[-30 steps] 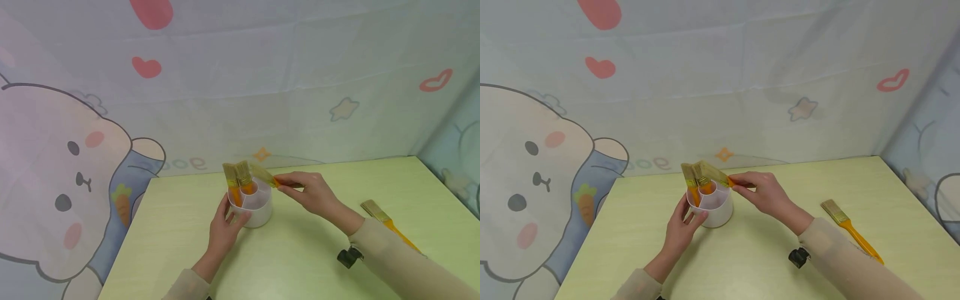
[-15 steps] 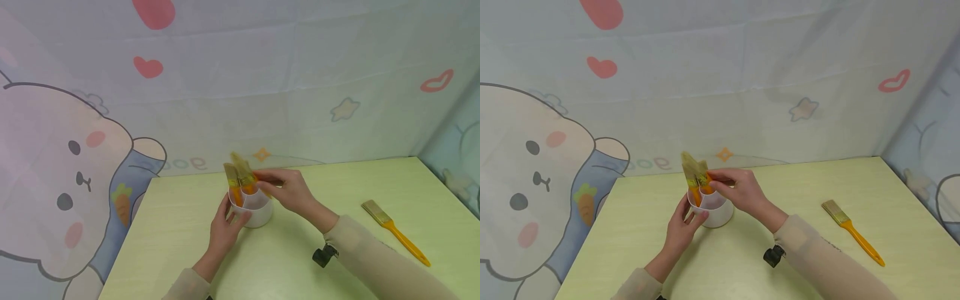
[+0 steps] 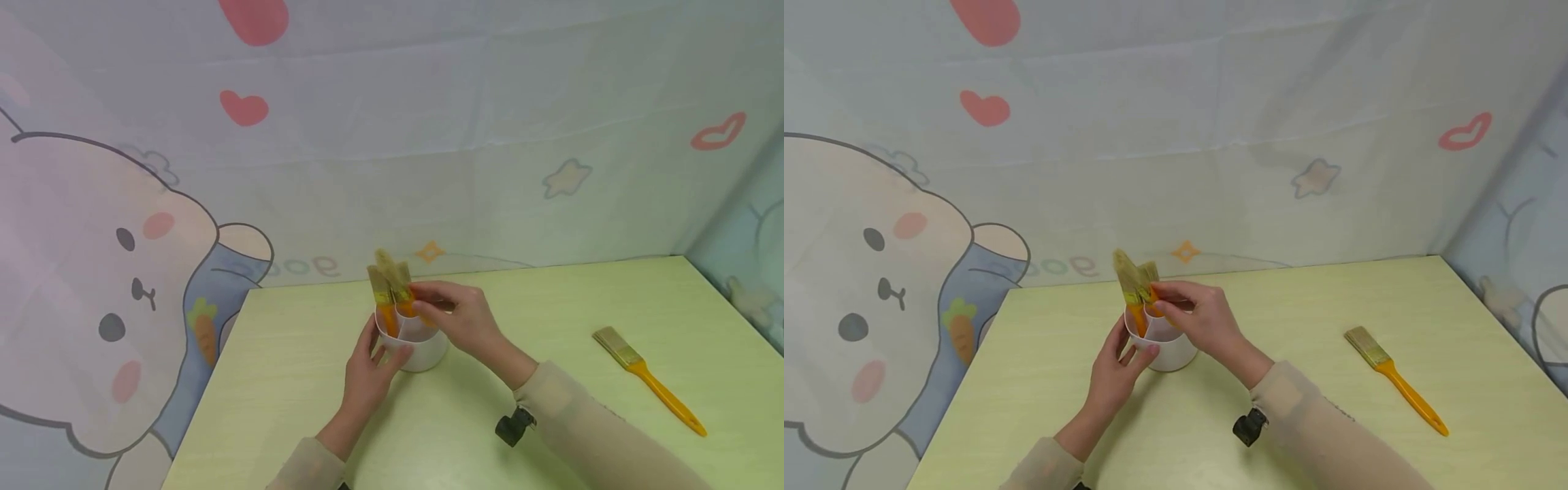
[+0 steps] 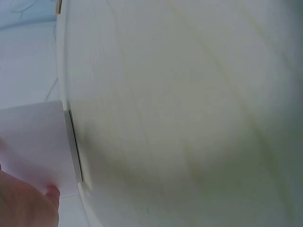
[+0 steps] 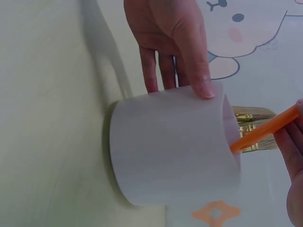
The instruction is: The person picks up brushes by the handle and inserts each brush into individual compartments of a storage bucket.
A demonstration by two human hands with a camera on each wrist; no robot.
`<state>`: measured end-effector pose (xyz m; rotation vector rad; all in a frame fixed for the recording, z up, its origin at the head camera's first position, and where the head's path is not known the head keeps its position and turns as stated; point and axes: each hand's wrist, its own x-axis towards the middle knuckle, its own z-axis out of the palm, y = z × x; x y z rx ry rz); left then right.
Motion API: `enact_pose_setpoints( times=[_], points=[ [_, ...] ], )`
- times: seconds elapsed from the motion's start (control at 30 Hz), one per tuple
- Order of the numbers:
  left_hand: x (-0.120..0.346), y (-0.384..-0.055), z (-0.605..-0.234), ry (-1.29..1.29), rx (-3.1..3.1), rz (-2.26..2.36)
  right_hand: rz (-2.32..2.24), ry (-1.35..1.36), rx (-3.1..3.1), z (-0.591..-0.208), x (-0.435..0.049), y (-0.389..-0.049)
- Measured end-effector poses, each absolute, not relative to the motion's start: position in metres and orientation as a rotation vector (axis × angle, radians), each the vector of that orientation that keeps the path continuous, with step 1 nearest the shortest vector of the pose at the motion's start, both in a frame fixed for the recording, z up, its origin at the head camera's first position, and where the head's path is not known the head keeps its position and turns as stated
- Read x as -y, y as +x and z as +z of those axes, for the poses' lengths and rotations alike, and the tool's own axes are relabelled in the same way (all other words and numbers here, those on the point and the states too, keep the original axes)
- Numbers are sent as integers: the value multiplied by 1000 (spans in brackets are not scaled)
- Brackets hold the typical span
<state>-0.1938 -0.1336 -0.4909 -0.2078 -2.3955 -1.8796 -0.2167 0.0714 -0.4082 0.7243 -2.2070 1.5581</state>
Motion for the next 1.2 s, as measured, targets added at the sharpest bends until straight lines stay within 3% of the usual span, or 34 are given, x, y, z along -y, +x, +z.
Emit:
enact_pose_setpoints(
  times=[0.43, 1.2],
  points=[
    [134, -194, -489, -202, 2388, -1888, 1495, 683, 2183, -437, -68, -213],
    [132, -193, -493, -240, 2376, -1878, 957, 781, 2050, -464, -64, -212]
  ],
)
